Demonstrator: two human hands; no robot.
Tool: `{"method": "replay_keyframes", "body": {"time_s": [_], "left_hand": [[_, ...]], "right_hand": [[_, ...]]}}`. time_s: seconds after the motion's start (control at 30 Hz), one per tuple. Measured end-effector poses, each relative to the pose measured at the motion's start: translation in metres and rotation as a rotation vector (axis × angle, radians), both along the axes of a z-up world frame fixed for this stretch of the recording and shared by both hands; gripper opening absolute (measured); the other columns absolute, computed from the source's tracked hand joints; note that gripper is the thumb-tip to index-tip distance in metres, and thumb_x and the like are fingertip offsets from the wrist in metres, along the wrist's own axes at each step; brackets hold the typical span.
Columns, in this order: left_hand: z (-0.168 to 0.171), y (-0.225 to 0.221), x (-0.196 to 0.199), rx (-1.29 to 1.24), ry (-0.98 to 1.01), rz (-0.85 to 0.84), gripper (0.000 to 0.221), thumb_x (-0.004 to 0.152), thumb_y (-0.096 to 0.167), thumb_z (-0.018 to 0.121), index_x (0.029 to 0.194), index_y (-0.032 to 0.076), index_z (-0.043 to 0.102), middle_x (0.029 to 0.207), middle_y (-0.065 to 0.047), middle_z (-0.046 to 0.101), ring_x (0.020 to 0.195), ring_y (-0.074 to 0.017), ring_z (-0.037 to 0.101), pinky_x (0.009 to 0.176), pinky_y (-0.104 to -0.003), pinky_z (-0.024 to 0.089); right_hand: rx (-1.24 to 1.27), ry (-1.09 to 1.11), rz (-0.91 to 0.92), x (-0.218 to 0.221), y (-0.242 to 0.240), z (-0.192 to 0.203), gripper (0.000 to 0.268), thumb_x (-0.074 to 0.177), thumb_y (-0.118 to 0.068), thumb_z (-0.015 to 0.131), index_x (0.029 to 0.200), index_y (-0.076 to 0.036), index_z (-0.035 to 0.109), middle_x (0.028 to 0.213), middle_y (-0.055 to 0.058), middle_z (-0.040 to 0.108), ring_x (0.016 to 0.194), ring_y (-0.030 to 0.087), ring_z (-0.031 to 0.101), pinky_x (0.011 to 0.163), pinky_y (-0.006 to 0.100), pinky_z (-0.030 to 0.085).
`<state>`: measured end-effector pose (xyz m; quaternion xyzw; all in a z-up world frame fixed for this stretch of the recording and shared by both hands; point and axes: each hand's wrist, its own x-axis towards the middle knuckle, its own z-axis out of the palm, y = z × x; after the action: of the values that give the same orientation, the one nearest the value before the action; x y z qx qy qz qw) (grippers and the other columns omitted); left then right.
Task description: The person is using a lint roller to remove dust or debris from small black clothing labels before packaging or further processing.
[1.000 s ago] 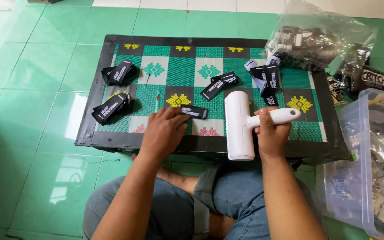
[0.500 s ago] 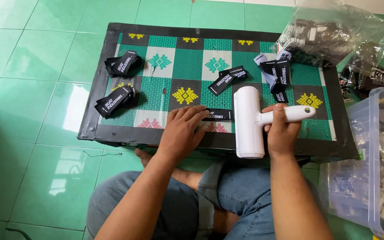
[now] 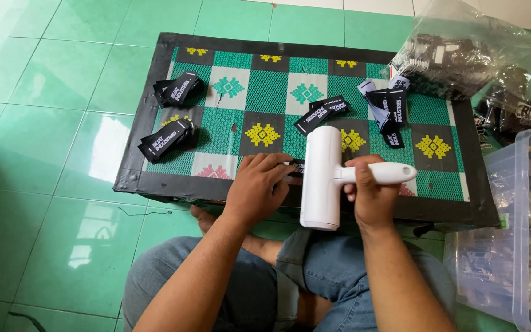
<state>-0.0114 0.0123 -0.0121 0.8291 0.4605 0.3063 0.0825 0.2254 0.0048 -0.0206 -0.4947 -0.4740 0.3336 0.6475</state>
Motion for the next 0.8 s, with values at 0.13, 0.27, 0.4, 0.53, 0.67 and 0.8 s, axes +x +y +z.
{"method": "replay_keyframes", "body": {"time_s": [0.13,0.27,0.4,0.53,0.67,0.8], "left_hand": [[-0.005,0.002,0.0,-0.003,0.041,0.01,0.02,0.093,0.022,0.066,0.107,0.02,0.081,0.114,0.002,0.075,0.117,-0.017,0.064,0.104,-0.035,0.042],[-0.001,0.001,0.001,0.015,0.012,-0.007,0.019,0.09,0.017,0.068,0.102,0.016,0.082,0.109,-0.002,0.077,0.113,-0.0199,0.067,0.1,-0.035,0.045],[0.001,0.001,0.002,0.016,0.017,-0.001,0.018,0.09,0.016,0.069,0.102,0.016,0.083,0.108,-0.003,0.077,0.112,-0.0203,0.067,0.099,-0.034,0.046],[-0.004,0.002,0.001,0.028,0.03,0.004,0.018,0.091,0.017,0.069,0.102,0.018,0.083,0.108,-0.002,0.077,0.112,-0.0192,0.067,0.098,-0.034,0.047],[-0.005,0.002,0.002,0.032,0.009,0.015,0.018,0.09,0.017,0.068,0.099,0.019,0.083,0.106,-0.001,0.077,0.111,-0.0186,0.067,0.097,-0.033,0.047],[-0.005,0.002,0.002,0.03,-0.008,0.031,0.017,0.09,0.017,0.068,0.097,0.02,0.083,0.105,0.001,0.077,0.11,-0.0167,0.067,0.097,-0.033,0.047]], "right_hand": [[-0.015,-0.023,0.027,-0.006,-0.003,0.002,0.036,0.101,-0.032,0.066,0.092,0.003,0.069,0.046,0.014,0.052,0.036,0.014,0.052,0.034,0.023,0.043],[-0.024,-0.004,0.048,-0.008,-0.004,0.0,0.035,0.1,-0.031,0.067,0.095,0.004,0.069,0.047,0.015,0.055,0.038,0.014,0.055,0.036,0.022,0.045],[-0.062,-0.047,0.104,-0.015,-0.006,0.013,0.032,0.098,-0.027,0.071,0.093,0.005,0.071,0.049,0.017,0.059,0.043,0.015,0.06,0.039,0.024,0.051],[-0.083,-0.078,0.099,-0.011,-0.003,0.012,0.029,0.099,-0.024,0.07,0.093,0.004,0.071,0.049,0.016,0.058,0.042,0.015,0.059,0.038,0.024,0.051],[-0.09,-0.129,0.057,-0.007,-0.003,0.008,0.024,0.098,-0.02,0.071,0.091,0.003,0.072,0.048,0.014,0.056,0.041,0.013,0.055,0.036,0.022,0.046],[-0.081,-0.152,0.033,0.001,0.0,0.006,0.021,0.097,-0.02,0.073,0.09,0.0,0.073,0.047,0.013,0.055,0.04,0.012,0.053,0.035,0.022,0.045]]}}
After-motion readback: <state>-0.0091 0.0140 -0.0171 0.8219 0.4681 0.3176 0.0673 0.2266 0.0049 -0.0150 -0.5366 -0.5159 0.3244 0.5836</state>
